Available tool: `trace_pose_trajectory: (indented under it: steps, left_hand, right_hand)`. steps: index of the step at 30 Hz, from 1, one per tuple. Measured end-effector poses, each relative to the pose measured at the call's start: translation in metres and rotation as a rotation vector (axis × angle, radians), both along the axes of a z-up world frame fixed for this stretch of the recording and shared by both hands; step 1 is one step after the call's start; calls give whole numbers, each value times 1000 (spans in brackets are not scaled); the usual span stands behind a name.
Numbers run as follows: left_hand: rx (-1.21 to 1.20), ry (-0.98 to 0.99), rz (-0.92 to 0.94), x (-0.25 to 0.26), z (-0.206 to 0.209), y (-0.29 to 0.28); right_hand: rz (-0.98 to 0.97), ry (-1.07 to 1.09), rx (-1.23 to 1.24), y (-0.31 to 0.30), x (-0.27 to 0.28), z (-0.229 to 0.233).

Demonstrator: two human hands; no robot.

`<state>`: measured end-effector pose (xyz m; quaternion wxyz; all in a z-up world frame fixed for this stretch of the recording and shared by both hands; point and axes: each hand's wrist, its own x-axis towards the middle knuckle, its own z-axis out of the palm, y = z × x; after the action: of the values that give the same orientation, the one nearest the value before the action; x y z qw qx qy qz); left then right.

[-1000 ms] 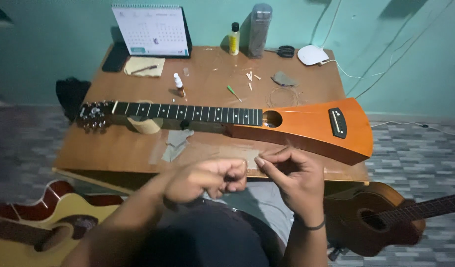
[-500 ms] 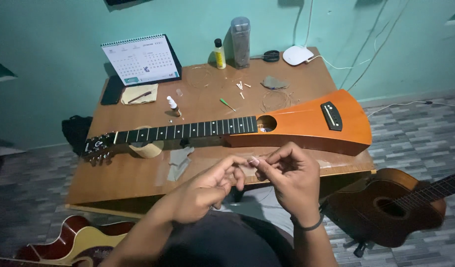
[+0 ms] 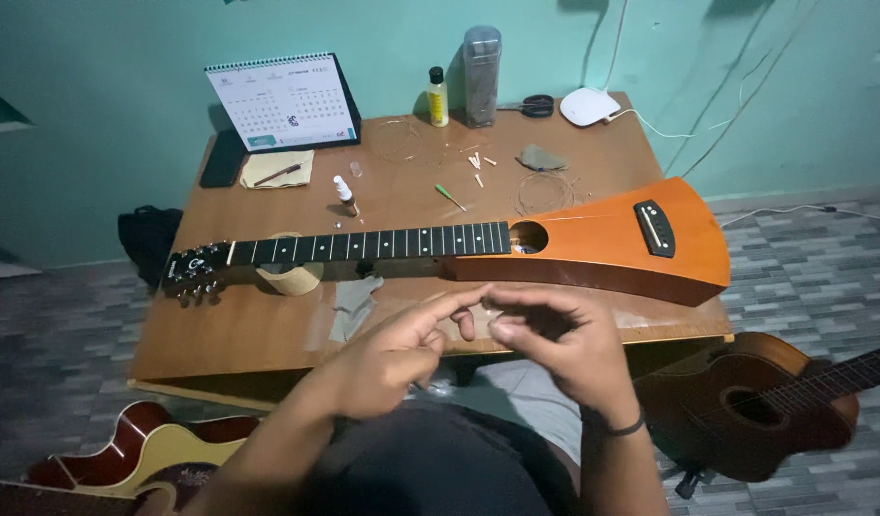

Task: The person threads a new guitar string through the tuning peg at the headstock and winds it around the post. They then move to the bridge to secure the string end into the bridge pin.

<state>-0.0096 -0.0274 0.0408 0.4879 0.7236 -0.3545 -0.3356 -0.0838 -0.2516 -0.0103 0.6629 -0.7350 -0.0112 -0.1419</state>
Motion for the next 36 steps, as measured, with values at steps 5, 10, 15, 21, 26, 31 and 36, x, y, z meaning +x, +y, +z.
trace_pose_trajectory:
  steps: [5, 10, 15, 21, 26, 31, 36]
  left_hand:
    - [-318, 204, -79, 12, -14, 2]
    - [-332, 421, -52, 14, -25, 1]
    - [-469, 746, 77, 18, -39, 2]
    - [-505, 816, 9, 19, -42, 1]
    - [-442, 661, -100, 11, -21, 2]
    - [-398, 433, -187, 8, -13, 1]
    - [-289, 90, -92, 1, -3, -2]
  right_hand:
    - [-43, -29, 632, -10, 8, -29]
    - [-311, -87, 718, -11, 14, -17]
    - [-261, -144, 188, -11, 2, 6]
    - [-28, -257, -82, -11, -3, 19]
    - [-8, -143, -78, 10, 2, 36]
    - [-149, -103, -54, 20, 6, 27]
    - [-354, -177, -71, 28, 7, 26]
